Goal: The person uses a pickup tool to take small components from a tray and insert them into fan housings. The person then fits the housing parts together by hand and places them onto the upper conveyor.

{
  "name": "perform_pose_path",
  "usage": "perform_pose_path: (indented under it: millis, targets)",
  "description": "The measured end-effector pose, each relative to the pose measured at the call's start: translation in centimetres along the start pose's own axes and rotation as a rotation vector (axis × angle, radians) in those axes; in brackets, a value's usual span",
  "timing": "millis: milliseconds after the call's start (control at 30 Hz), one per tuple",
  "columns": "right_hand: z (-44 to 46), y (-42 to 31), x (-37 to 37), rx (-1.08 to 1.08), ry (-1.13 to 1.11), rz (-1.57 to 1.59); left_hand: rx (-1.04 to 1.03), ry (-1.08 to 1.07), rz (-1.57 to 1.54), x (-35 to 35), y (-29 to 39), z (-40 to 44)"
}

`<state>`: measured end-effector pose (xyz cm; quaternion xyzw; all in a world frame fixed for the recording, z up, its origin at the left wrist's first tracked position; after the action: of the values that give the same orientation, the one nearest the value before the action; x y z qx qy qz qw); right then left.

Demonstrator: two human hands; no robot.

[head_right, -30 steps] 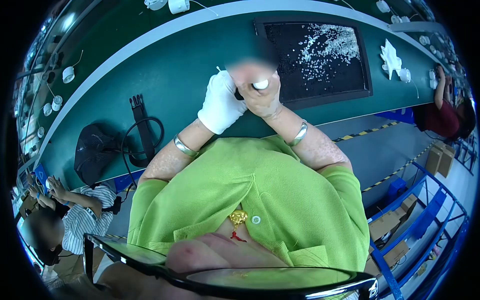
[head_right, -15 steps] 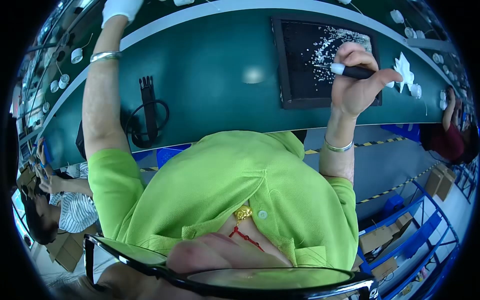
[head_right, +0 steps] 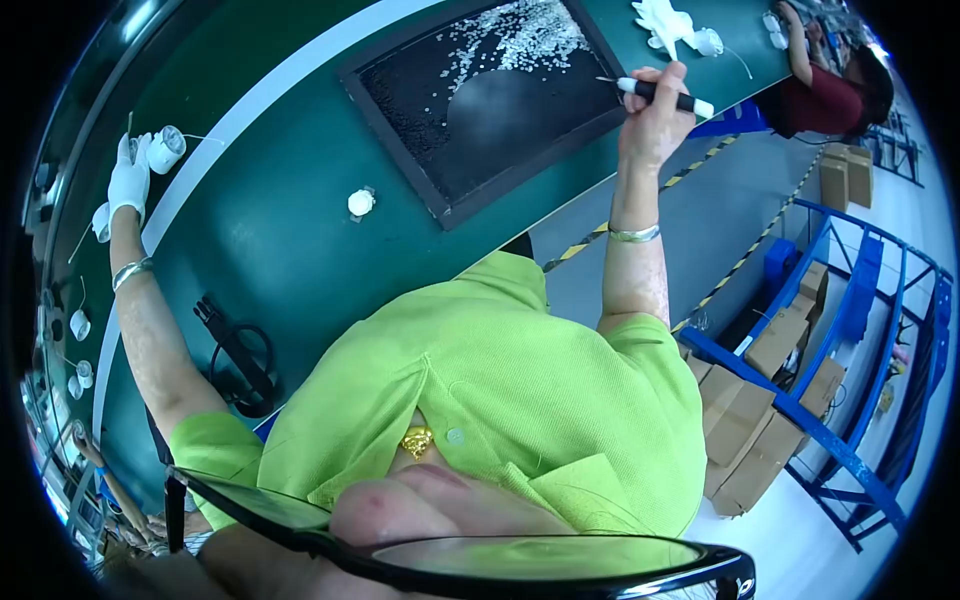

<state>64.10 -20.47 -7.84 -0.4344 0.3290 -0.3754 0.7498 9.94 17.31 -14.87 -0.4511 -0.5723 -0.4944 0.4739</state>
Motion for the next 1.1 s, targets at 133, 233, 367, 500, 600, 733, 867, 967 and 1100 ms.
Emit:
perform_pose_path:
  millis: [133,233,367,500,600,733,867,967,1100]
  targets:
    - [-0.3,1.9,-1.1,-0.011,-0.038,-0.276,0.033,-0.098,-0.044,-4.3,-1.8,3.4]
    - [-0.4,3.3,-1.4,-0.013,-0.066,-0.286,0.086,0.001,-0.047,-2.4,-2.2,1.6]
    - [-0.6,4.0,-1.1,-0.042,-0.062,-0.323,0.091,0.222,-0.077,4.2,0.4,-4.8]
    - [-0.4,4.3,-1.3,-0.059,-0.089,-0.327,-0.084,0.194,-0.639,7.9,7.2,-17.0]
    - [-0.4,4.1,-1.2,-0.081,-0.109,-0.354,-0.293,0.145,-0.667,5.2,10.8,-23.1]
    - [-0.3,4.0,-1.3,-0.066,-0.119,-0.385,-0.313,-0.081,-0.615,1.0,12.1,-26.3]
    - [-0.5,3.7,-1.7,-0.034,-0.138,-0.444,-0.468,0.046,-0.46,-0.2,12.4,-26.8]
    - [-0.7,3.5,-1.9,-0.004,-0.16,-0.493,-0.562,0.181,-0.37,-0.9,12.3,-27.2]
    - [-0.7,3.8,-0.9,0.104,-0.032,-0.358,-0.349,0.164,-0.897,-2.7,10.4,-27.1]
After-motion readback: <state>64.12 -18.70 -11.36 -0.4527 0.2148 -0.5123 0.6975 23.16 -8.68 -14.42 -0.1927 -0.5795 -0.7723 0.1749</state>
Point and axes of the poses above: each hand's wrist, its own z-axis towards the middle knuckle, its own x-axis out of the back of the hand, y = z × x, the point moved 5 cm from there along z, towards the middle knuckle, and after that the axes turned 7 degrees about x, right-handed, at the moved point
